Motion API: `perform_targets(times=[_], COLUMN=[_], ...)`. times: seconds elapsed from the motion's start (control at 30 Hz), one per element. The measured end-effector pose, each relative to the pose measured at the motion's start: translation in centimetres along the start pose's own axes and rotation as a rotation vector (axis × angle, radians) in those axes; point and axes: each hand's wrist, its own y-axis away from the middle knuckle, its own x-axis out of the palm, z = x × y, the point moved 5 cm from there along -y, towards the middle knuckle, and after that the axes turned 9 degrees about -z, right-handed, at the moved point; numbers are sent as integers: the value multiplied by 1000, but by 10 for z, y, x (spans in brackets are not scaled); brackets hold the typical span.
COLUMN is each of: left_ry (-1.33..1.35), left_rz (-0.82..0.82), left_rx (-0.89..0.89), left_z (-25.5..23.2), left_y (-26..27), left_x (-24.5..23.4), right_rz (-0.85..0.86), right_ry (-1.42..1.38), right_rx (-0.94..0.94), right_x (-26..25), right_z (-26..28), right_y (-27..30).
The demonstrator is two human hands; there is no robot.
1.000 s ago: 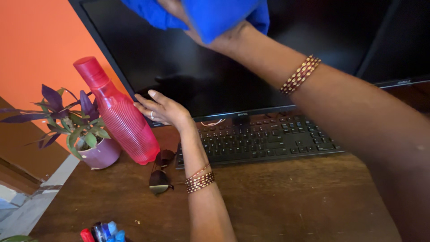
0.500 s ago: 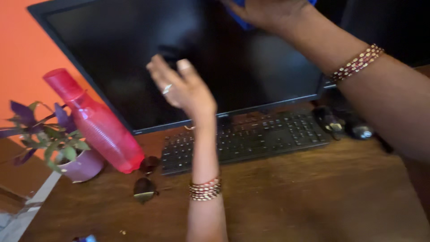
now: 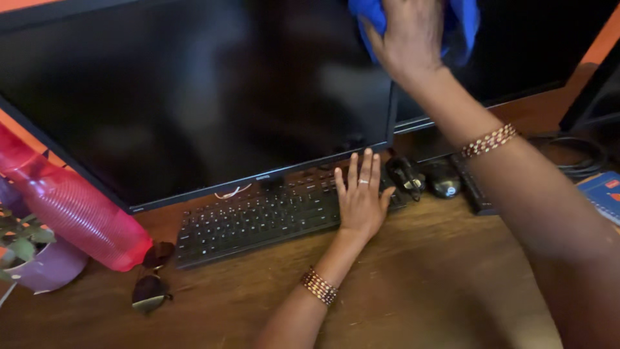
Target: The person coils a power cable and places it on the desk, then uses a blue cloth to wipe the surfaces of two computer monitors and the surrounding desk area. The person handles the cable, cloth, and monitors directly.
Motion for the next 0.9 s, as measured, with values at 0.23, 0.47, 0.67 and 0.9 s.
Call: perform_targets(times=[0.23, 0.47, 0.67, 0.9], left_ry=[-11, 492, 1193, 1661], left_rz=[70, -36, -278, -290], left_rx=[3, -474, -953, -1089], left_z=[5, 33, 70, 95], left_y=[4, 13, 12, -2], left_x=[15, 54, 88, 69], right_rz=[52, 296, 440, 481], right_ry=[-157, -215, -206, -58], right_rx=[97, 215, 244, 94], right_x=[-9, -22, -33, -37], right_z=[20, 34, 32, 45], right_y=[77, 158, 190, 207])
